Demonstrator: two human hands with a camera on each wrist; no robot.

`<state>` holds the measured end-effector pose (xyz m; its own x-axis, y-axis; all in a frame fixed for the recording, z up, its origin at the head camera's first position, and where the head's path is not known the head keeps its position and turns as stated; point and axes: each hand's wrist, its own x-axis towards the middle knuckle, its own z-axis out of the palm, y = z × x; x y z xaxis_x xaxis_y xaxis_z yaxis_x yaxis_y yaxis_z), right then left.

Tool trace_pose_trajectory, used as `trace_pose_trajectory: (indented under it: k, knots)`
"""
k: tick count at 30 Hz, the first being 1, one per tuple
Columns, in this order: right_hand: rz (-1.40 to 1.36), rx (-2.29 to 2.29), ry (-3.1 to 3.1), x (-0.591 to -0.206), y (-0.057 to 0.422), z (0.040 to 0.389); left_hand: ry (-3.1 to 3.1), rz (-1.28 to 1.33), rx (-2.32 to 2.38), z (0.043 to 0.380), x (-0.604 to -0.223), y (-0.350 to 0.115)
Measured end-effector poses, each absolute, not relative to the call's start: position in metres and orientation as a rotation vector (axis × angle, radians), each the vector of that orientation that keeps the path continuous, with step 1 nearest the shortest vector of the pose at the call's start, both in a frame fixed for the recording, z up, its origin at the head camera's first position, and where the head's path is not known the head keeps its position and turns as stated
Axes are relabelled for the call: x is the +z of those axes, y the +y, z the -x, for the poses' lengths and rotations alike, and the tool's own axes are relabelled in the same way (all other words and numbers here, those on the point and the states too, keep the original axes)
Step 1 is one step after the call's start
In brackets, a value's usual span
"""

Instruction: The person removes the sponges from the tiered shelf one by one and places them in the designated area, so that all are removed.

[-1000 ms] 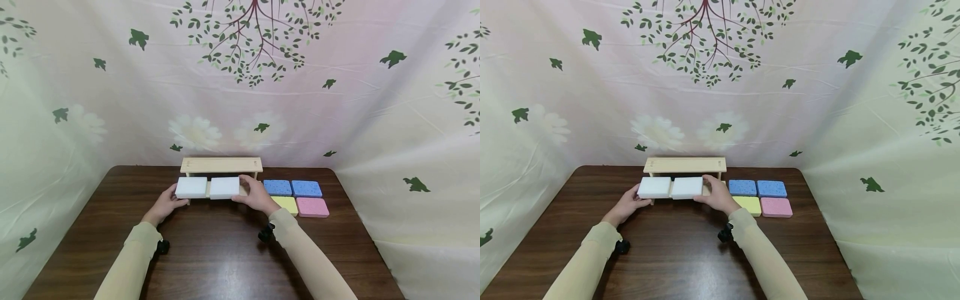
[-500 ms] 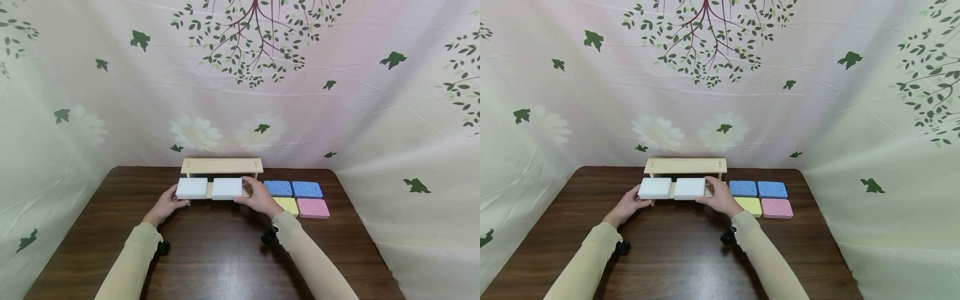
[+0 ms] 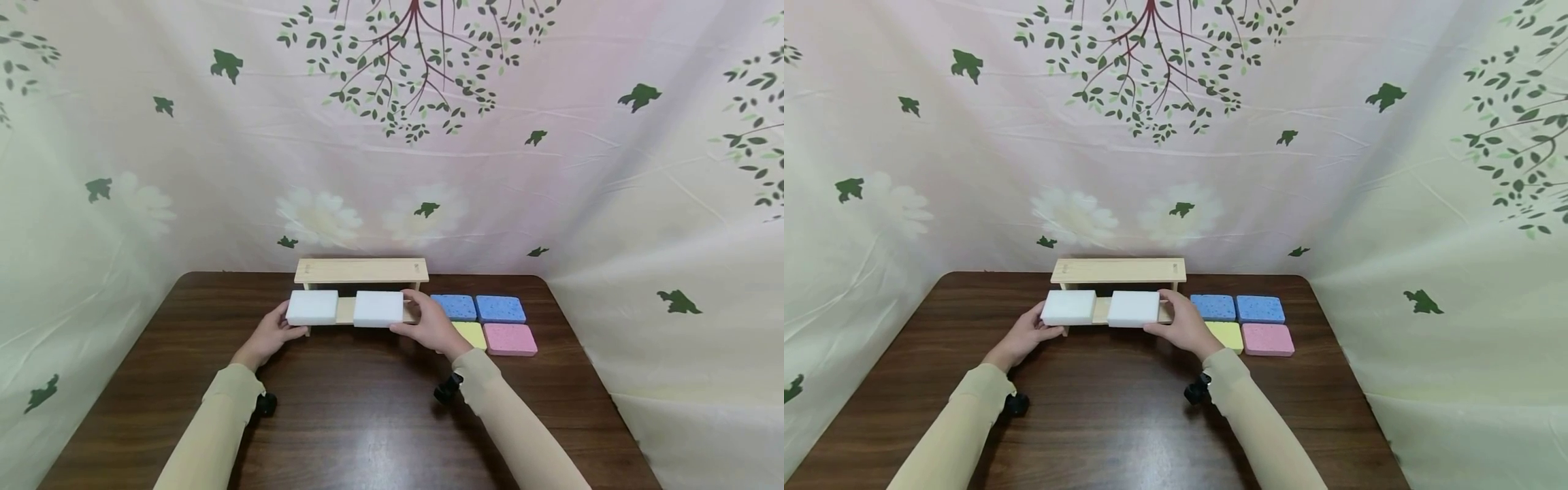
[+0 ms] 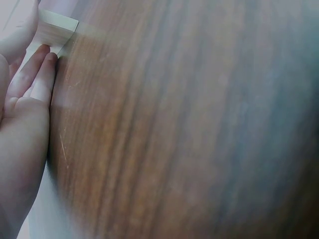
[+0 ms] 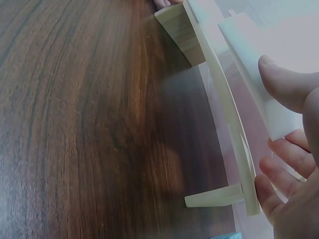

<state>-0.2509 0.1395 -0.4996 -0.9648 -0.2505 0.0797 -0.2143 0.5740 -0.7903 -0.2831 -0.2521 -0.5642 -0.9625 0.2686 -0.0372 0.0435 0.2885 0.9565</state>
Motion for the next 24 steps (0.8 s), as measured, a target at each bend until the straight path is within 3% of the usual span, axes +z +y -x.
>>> trace_pose_trajectory:
  k: [24]
  knots:
    - [0.414, -1.313, 2.829, -0.501, 0.165, 0.242, 2.350, -0.289, 1.759, 0.283, -0.562, -0.251]
